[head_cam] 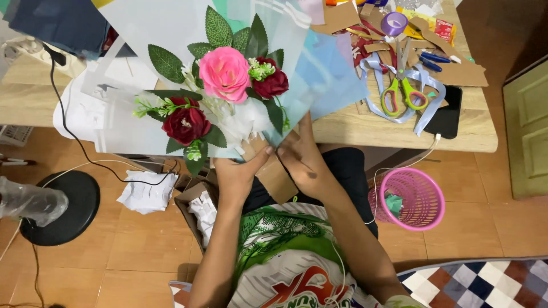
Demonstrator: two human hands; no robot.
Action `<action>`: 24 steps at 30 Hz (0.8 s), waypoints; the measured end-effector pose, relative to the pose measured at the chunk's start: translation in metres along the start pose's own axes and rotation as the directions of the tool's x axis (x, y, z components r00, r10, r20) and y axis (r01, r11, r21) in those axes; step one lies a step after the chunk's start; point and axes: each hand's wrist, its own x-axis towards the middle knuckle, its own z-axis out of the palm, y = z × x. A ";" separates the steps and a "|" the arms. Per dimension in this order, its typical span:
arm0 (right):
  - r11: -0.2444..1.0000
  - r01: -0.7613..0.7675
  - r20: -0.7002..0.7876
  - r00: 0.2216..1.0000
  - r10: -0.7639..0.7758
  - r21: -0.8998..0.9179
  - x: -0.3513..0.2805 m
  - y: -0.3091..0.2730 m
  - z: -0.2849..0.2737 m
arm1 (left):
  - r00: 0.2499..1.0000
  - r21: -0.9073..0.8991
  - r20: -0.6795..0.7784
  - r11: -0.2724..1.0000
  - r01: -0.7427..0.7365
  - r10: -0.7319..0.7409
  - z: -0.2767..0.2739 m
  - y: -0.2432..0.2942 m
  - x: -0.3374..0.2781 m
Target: The person is wrapping a bouquet of artificial flowers with multiple layers of colored decorative paper.
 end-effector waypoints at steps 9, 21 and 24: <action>0.938 -0.229 -0.254 0.954 0.162 -0.262 -0.024 0.029 -0.032 | 0.999 -0.020 0.049 1.000 -0.008 0.009 0.000 0.015 0.001; 0.814 -0.220 -0.502 0.859 -0.100 -0.538 -0.029 0.027 0.001 | 0.980 0.206 0.010 0.959 0.195 -0.201 -0.026 -0.084 -0.004; 0.833 -0.196 -0.493 0.864 -0.103 -0.517 -0.029 0.012 0.008 | 0.985 0.212 0.069 0.968 0.138 -0.155 -0.006 0.011 -0.002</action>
